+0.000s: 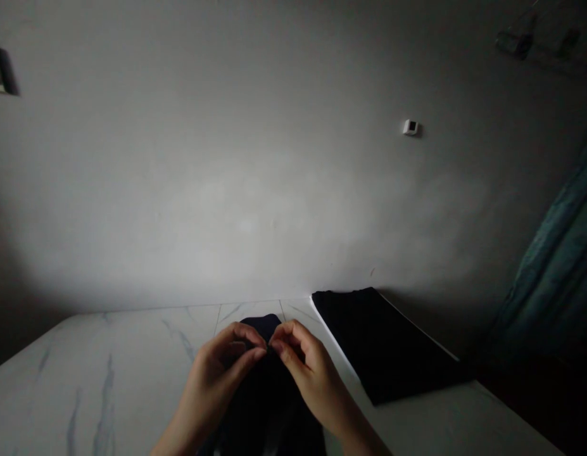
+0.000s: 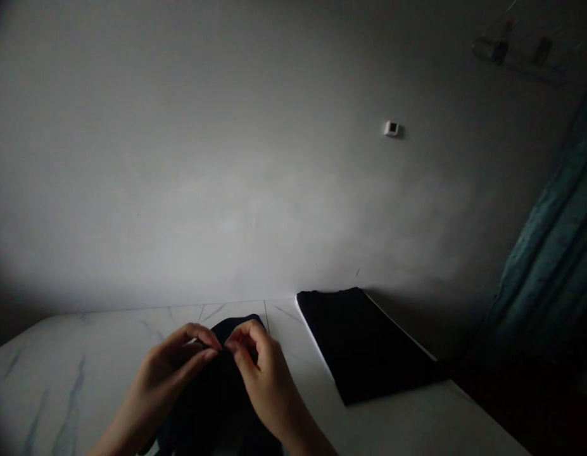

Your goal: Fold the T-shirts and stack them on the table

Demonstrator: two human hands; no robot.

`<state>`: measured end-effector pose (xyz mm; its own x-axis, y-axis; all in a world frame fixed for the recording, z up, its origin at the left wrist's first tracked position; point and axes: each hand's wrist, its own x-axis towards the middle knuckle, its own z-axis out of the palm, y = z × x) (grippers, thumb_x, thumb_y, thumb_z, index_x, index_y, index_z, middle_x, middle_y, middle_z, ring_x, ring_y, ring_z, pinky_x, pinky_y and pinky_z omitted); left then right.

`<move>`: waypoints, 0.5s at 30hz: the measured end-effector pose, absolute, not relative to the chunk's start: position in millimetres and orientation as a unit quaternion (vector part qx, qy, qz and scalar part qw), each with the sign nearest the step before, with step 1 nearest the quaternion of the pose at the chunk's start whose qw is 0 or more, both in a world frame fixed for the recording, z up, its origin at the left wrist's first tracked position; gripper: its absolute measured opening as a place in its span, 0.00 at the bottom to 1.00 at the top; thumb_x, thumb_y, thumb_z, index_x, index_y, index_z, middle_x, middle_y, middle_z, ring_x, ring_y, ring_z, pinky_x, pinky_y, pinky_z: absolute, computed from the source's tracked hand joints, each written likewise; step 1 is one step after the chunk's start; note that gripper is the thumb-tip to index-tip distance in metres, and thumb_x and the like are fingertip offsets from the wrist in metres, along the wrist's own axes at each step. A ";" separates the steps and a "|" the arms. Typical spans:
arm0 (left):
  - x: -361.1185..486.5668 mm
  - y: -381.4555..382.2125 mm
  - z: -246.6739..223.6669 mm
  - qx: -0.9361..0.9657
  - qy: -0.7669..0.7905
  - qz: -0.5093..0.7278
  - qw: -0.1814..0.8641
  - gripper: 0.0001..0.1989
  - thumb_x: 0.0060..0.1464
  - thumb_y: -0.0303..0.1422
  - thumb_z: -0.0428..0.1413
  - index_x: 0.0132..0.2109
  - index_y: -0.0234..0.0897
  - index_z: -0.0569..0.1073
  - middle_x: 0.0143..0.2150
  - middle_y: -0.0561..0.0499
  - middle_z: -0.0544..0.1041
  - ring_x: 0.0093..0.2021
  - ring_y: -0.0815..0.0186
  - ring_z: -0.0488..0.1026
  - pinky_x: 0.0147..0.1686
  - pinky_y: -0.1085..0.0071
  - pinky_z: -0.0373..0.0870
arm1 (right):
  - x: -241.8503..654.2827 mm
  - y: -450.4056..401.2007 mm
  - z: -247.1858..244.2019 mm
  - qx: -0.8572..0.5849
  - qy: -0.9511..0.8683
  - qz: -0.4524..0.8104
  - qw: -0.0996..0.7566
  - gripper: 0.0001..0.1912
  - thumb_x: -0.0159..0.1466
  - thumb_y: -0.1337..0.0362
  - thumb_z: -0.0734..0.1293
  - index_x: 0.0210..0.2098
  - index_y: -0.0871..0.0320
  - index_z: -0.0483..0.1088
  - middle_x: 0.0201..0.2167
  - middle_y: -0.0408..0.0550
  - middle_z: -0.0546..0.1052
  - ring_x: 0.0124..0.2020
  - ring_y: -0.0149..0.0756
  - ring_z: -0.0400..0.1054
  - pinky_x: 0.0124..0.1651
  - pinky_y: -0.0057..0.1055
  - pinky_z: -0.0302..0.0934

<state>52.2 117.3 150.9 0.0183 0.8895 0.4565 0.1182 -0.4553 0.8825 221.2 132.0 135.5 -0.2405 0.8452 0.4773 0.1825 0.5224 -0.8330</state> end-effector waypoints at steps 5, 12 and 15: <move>45.5 119.1 147.9 0.551 0.385 0.668 0.320 0.09 0.49 0.38 0.63 0.31 0.40 0.73 0.31 0.53 0.73 0.31 0.68 0.71 0.30 0.76 0.69 | 237.4 134.5 147.5 -0.391 -0.738 0.341 0.430 0.08 0.59 0.58 0.72 0.38 0.53 0.76 0.24 0.38 0.70 0.26 0.30 0.65 0.31 0.25 0.59; 49.8 113.5 143.8 0.593 0.350 0.674 0.267 0.07 0.52 0.35 0.61 0.28 0.40 0.73 0.29 0.52 0.71 0.33 0.67 0.70 0.33 0.74 0.71 | 215.9 123.0 136.6 -0.344 -0.723 0.450 0.397 0.20 0.53 0.52 0.76 0.42 0.51 0.77 0.23 0.38 0.71 0.25 0.30 0.63 0.25 0.24 0.55; 50.0 113.0 145.9 0.633 0.335 0.646 0.264 0.07 0.50 0.34 0.62 0.27 0.39 0.74 0.29 0.51 0.72 0.34 0.65 0.71 0.33 0.73 0.71 | 207.5 124.3 132.6 -0.343 -0.702 0.449 0.433 0.09 0.57 0.56 0.74 0.31 0.54 0.76 0.23 0.38 0.71 0.26 0.29 0.64 0.28 0.24 0.57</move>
